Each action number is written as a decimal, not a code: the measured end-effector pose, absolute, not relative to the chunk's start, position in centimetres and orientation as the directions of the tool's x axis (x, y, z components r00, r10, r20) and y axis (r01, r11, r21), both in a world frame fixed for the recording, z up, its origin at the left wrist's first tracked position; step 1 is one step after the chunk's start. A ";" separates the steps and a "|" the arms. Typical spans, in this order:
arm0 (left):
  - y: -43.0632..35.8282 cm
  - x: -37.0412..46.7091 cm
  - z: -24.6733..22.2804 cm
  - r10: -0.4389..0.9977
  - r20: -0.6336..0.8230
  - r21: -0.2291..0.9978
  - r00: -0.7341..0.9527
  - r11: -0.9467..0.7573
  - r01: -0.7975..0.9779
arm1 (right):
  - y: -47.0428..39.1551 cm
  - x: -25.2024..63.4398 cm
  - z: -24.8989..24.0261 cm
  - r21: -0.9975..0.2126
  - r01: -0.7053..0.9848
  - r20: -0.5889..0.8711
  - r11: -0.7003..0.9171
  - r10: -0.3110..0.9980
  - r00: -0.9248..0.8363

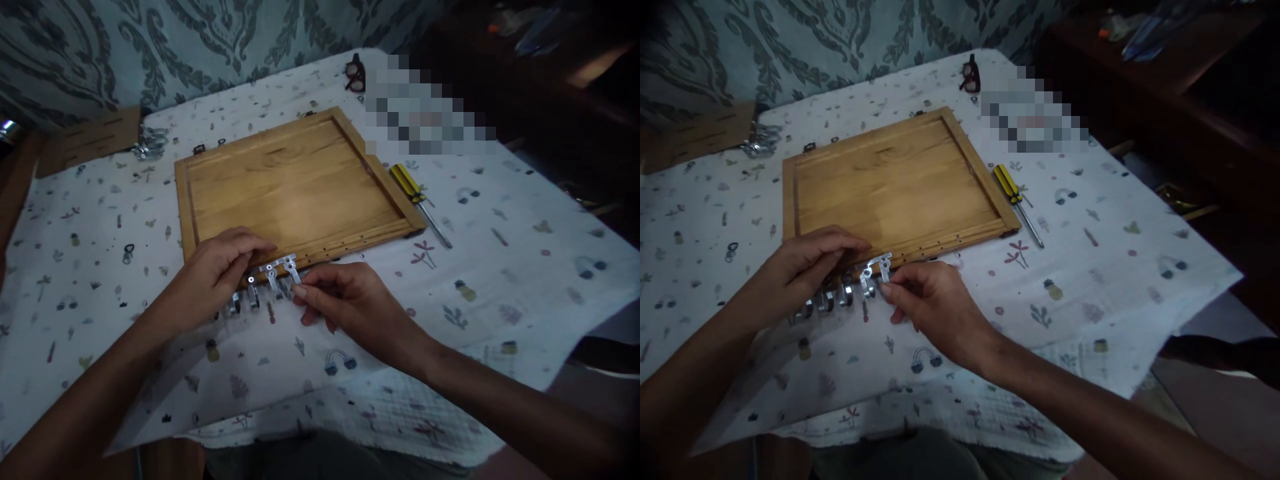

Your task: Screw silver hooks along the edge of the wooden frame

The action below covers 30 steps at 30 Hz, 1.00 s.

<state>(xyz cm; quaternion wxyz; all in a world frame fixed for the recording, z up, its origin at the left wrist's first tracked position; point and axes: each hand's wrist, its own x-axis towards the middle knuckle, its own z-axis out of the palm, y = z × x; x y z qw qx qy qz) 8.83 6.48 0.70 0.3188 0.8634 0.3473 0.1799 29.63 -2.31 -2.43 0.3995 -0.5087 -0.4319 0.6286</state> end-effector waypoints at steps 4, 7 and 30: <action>6.0 9.3 1.1 0.658 0.109 0.628 0.745 -0.626 0.462 | -2.3 29.7 -2.6 -0.961 -0.039 -0.262 -0.273 0.948 -0.180; 5.7 9.4 1.4 0.624 0.095 0.553 0.775 -0.681 0.481 | -2.3 29.8 -2.5 -0.959 -0.021 -0.273 -0.281 0.945 -0.180; 5.7 10.2 1.9 0.544 0.006 0.302 0.839 -0.801 0.517 | -2.3 29.9 -1.9 -0.954 0.051 -0.300 -0.296 0.936 -0.184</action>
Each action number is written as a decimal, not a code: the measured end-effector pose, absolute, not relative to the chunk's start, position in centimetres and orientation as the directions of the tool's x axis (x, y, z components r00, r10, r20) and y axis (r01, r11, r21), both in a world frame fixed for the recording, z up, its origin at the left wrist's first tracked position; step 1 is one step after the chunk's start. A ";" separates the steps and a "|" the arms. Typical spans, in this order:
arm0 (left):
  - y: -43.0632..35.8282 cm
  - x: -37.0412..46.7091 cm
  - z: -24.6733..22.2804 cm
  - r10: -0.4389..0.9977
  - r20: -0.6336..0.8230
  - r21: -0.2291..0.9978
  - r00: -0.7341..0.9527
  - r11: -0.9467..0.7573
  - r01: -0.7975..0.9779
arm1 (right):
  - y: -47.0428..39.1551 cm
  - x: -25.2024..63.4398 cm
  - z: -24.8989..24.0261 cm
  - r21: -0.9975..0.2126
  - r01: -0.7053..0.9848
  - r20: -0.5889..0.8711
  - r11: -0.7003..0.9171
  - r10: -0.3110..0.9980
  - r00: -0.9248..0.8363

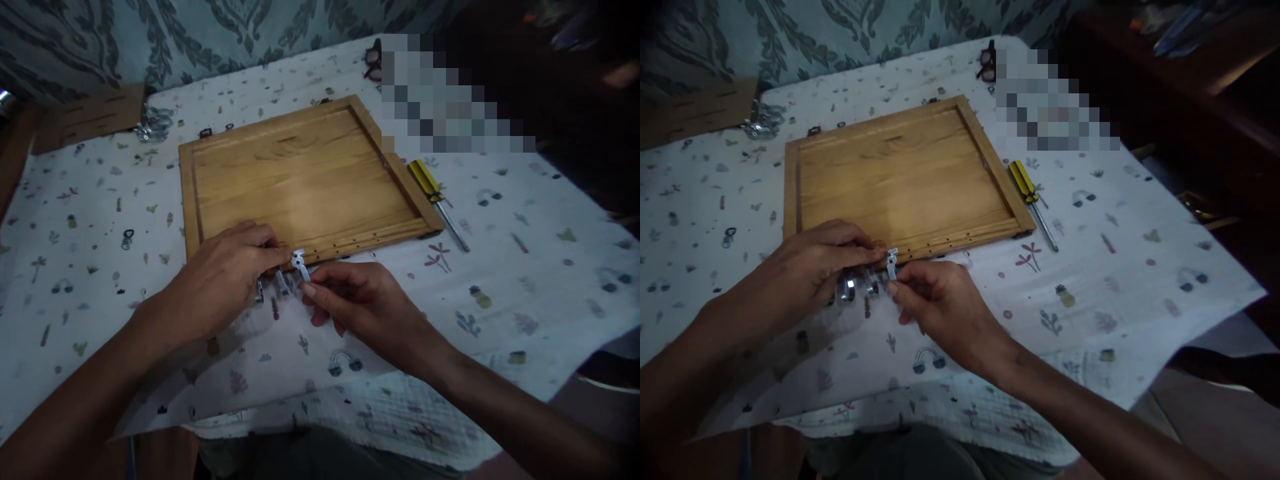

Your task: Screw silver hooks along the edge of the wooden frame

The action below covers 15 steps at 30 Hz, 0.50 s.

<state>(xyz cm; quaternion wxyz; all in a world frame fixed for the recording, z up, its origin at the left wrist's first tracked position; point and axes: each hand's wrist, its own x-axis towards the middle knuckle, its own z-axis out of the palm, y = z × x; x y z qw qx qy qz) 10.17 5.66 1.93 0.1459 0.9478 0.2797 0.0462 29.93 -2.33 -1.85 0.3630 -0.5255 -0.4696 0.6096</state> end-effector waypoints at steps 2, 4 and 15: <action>5.6 10.2 1.9 0.548 -0.005 0.295 0.836 -0.798 0.525 | -2.4 30.0 -1.8 -0.952 0.061 -0.306 -0.300 0.935 -0.179; 5.5 10.1 1.7 0.548 0.008 0.286 0.837 -0.803 0.523 | -2.4 30.0 -1.7 -0.952 0.073 -0.307 -0.298 0.936 -0.173; 5.3 10.1 1.7 0.545 0.005 0.234 0.839 -0.816 0.529 | -2.7 29.9 -1.6 -0.954 0.076 -0.300 -0.291 0.938 -0.175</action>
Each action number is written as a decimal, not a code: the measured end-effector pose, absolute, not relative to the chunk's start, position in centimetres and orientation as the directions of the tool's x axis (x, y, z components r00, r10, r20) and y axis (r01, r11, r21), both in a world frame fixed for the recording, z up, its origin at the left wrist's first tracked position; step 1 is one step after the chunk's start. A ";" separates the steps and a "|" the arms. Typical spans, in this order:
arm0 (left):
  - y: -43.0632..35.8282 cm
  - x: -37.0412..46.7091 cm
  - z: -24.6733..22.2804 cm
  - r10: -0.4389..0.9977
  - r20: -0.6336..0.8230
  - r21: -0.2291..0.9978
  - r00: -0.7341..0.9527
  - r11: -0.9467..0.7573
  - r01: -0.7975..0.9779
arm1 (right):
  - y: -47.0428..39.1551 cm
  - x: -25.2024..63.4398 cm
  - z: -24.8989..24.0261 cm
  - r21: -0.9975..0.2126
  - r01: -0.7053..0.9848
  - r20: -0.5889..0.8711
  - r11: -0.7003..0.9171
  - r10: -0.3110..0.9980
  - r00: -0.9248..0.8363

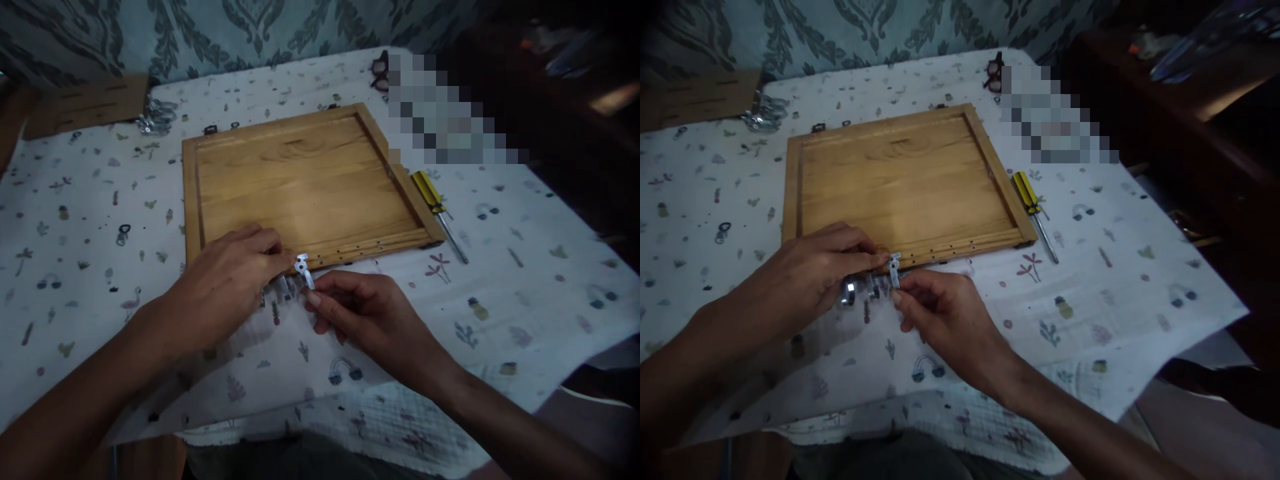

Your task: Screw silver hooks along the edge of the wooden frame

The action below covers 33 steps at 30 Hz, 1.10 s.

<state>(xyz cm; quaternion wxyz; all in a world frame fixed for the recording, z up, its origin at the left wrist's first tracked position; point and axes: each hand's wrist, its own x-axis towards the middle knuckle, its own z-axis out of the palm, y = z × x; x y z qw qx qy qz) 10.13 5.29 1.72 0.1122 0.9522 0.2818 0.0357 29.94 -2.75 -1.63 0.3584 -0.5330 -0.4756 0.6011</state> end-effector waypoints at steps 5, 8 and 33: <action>5.0 10.2 2.2 0.551 -0.044 0.250 0.833 -0.801 0.543 | -2.7 30.0 -1.7 -0.959 0.081 -0.281 -0.270 0.942 -0.183; 4.8 10.2 2.4 0.554 -0.052 0.271 0.831 -0.793 0.546 | -2.8 30.0 -1.7 -0.963 0.085 -0.266 -0.254 0.946 -0.184; 4.1 9.6 1.8 0.575 -0.015 0.328 0.818 -0.770 0.547 | -3.5 30.3 -1.9 -0.940 0.341 -0.088 -0.021 0.979 -0.182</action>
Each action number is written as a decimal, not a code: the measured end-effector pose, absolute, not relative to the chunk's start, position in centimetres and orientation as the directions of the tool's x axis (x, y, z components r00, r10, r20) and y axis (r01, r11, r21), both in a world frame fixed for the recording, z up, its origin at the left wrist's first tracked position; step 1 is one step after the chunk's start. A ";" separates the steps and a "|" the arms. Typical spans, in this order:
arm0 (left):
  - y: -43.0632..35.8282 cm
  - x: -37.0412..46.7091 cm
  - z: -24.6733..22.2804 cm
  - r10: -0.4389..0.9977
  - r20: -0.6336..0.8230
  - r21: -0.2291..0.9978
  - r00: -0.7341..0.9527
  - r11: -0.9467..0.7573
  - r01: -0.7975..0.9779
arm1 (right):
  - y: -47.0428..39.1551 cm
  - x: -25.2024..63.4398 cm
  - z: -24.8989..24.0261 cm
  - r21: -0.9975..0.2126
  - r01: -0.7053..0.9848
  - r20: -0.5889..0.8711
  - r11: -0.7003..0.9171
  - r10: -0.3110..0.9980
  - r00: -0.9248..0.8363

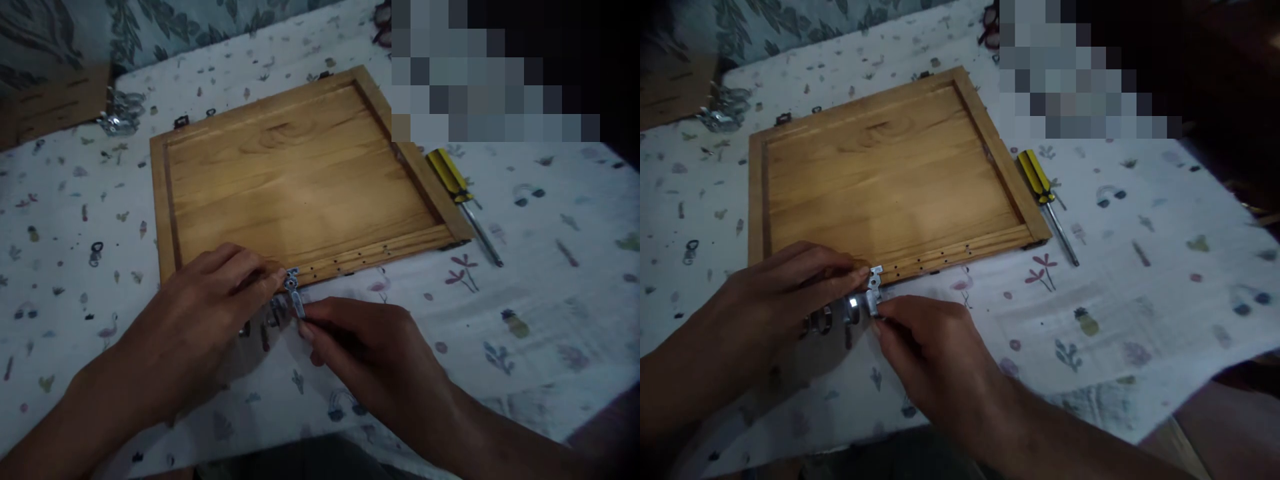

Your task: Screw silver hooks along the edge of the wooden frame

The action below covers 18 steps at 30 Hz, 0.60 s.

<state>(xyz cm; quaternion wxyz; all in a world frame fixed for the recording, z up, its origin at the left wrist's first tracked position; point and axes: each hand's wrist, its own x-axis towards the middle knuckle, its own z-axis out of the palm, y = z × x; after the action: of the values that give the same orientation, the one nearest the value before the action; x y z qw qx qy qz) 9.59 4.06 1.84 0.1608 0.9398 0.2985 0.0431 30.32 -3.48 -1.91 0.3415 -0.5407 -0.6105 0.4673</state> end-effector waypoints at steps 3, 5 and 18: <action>4.2 9.6 1.9 0.576 -0.017 0.329 0.817 -0.768 0.549 | -3.6 30.4 -1.9 -0.940 0.341 -0.082 -0.015 0.979 -0.185; 4.2 9.6 1.9 0.563 -0.007 0.314 0.827 -0.784 0.536 | -3.6 30.4 -2.0 -0.942 0.335 -0.084 -0.015 0.978 -0.193; 3.9 9.6 1.7 0.553 -0.014 0.278 0.833 -0.798 0.534 | -3.2 30.2 -1.6 -0.974 0.193 -0.148 -0.116 0.976 -0.162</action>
<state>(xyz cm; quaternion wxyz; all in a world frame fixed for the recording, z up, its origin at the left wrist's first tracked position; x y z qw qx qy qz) 9.61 3.94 1.70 0.1363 0.9476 0.2868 0.0339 30.21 -3.23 -1.65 0.3717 -0.5299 -0.5511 0.5266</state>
